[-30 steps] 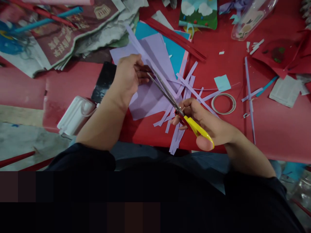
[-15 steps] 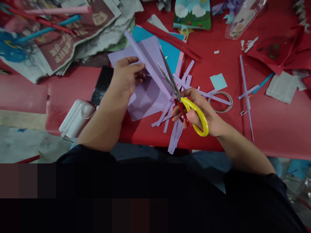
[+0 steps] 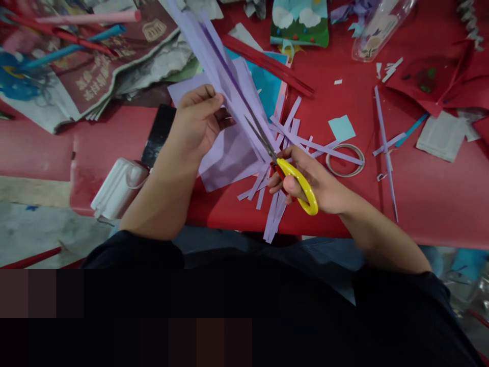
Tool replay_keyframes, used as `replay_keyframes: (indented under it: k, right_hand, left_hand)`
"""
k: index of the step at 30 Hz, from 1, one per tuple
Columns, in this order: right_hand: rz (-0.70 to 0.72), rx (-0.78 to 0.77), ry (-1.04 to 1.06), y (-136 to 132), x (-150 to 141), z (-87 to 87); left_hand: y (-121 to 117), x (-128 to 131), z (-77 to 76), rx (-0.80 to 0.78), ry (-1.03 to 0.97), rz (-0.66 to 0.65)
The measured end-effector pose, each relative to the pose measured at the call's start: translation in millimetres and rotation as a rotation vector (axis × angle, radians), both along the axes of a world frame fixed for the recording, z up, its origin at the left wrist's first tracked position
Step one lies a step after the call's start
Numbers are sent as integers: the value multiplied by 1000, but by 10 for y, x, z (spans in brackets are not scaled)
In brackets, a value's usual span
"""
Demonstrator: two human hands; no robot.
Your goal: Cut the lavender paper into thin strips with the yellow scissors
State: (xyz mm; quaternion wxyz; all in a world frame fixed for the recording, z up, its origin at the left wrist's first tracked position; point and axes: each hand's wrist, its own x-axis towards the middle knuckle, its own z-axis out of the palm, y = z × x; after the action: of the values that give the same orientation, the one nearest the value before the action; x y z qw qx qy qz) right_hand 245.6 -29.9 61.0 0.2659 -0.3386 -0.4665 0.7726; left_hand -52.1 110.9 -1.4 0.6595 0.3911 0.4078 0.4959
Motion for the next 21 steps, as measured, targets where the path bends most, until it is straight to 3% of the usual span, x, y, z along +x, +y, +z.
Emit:
replay_keyframes:
  k: [3, 6, 16, 21]
  right_hand:
    - [38, -27, -51, -15, 10, 22]
    - [38, 19, -94, -25, 5, 19]
    - [11, 160, -143, -30, 9, -26]
    - [-14, 205, -121, 1, -3, -58]
  left_hand:
    - [-232, 120, 298, 75, -33, 50]
    - [-347, 184, 418, 77, -41, 53]
    - [-234, 130, 191, 133, -49, 38]
    - [-283, 130, 296, 90, -57, 44]
